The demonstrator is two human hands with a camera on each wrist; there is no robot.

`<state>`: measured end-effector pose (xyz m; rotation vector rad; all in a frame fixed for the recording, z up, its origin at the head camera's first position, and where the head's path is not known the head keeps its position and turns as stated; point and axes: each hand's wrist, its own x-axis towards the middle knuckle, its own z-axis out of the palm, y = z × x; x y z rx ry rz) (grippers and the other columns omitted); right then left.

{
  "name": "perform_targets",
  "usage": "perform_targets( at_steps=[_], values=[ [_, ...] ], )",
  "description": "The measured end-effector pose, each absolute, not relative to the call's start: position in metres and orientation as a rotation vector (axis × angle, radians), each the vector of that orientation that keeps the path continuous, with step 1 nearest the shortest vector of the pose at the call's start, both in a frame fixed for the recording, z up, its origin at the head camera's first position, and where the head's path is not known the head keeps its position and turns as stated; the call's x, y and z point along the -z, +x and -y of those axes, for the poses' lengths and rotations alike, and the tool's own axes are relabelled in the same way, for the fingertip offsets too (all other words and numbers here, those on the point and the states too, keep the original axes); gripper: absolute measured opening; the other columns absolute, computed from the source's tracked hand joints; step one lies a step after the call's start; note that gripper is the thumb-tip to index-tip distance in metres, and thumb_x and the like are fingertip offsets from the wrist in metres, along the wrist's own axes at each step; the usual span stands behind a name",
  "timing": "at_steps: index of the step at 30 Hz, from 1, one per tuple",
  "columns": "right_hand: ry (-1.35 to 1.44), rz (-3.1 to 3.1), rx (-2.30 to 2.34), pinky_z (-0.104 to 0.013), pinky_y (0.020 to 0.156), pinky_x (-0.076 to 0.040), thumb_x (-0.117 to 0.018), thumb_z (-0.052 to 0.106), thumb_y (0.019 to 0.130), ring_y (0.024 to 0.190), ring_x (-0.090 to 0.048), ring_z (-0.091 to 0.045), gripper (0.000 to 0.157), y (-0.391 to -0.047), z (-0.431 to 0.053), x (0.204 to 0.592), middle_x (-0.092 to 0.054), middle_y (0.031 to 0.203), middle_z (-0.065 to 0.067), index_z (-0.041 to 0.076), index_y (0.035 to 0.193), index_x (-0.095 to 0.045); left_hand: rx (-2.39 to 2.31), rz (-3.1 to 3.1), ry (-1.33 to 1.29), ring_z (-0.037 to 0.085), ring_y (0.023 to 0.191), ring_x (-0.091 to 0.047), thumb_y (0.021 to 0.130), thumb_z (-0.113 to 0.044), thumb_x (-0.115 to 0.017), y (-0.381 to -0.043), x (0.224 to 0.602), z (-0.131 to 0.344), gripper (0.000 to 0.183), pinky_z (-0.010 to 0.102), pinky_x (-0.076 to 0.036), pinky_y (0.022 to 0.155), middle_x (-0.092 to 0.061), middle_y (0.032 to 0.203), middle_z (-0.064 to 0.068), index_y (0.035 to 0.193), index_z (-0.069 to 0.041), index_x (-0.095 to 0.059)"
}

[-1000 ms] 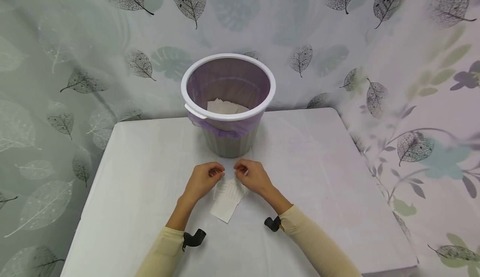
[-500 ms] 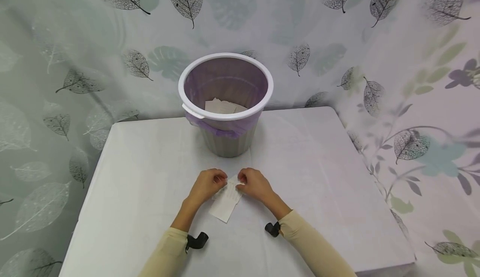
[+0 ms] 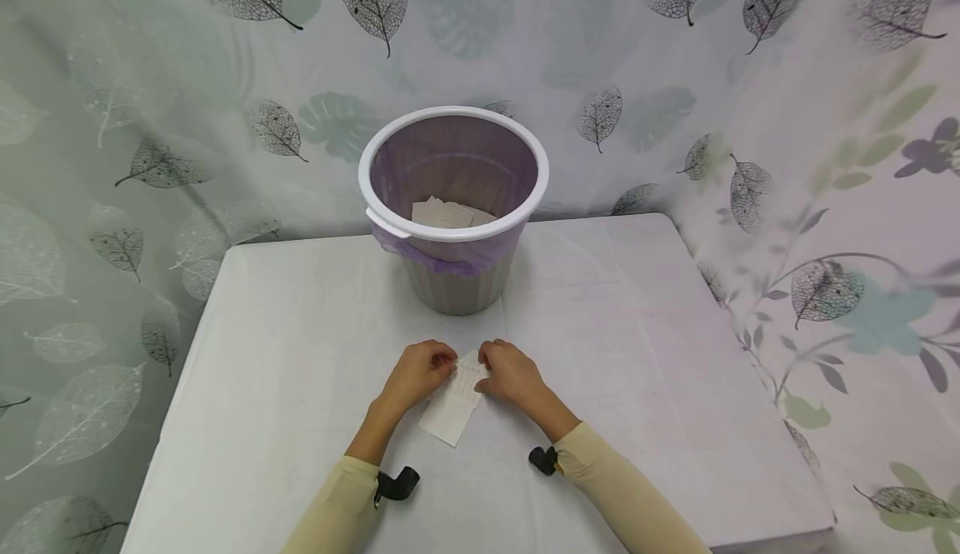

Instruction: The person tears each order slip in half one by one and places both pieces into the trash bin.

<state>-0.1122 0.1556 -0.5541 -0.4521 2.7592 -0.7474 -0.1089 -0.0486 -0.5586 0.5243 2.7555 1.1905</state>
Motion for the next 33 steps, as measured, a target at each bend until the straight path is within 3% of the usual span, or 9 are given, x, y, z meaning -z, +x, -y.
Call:
perform_targets(
  at_steps=[7, 23, 33],
  values=[
    [-0.453, -2.733, 0.769, -0.035, 0.064, -0.047, -0.095, 0.010, 0.075, 0.070, -0.052, -0.015, 0.035, -0.1123, -0.1546, 0.5542, -0.057, 0.079, -0.001, 0.005, 0.094, -0.066, -1.177, -2.764, 0.546, 0.015, 0.078, -0.062, 0.089, -0.002, -0.079, -0.1098, 0.5597, 0.0486, 0.015, 0.029, -0.052, 0.069, -0.067, 0.087, 0.001, 0.104, -0.001, -0.076],
    [-0.479, -2.729, 0.796, -0.034, 0.069, -0.048, -0.094, 0.004, 0.073, 0.075, -0.052, -0.016, 0.029, -0.1151, -0.1551, 0.5565, -0.055, 0.080, 0.000, 0.009, 0.082, -0.067, -1.165, -2.739, 0.553, 0.019, 0.085, -0.066, 0.087, -0.002, -0.082, -0.1127, 0.5646, 0.0479, 0.021, 0.032, -0.055, 0.074, -0.071, 0.096, 0.006, 0.107, -0.002, -0.076],
    [-0.546, -2.732, 0.897, -0.036, 0.072, -0.050, -0.083, -0.003, 0.079, 0.077, -0.054, -0.015, 0.023, -0.1119, -0.1591, 0.5565, -0.059, 0.082, 0.002, 0.011, 0.084, -0.066, -1.168, -2.690, 0.569, 0.019, 0.085, -0.065, 0.088, -0.006, -0.082, -0.1127, 0.5617, 0.0482, 0.021, 0.031, -0.054, 0.073, -0.069, 0.094, 0.006, 0.108, -0.001, -0.077]
  ],
)
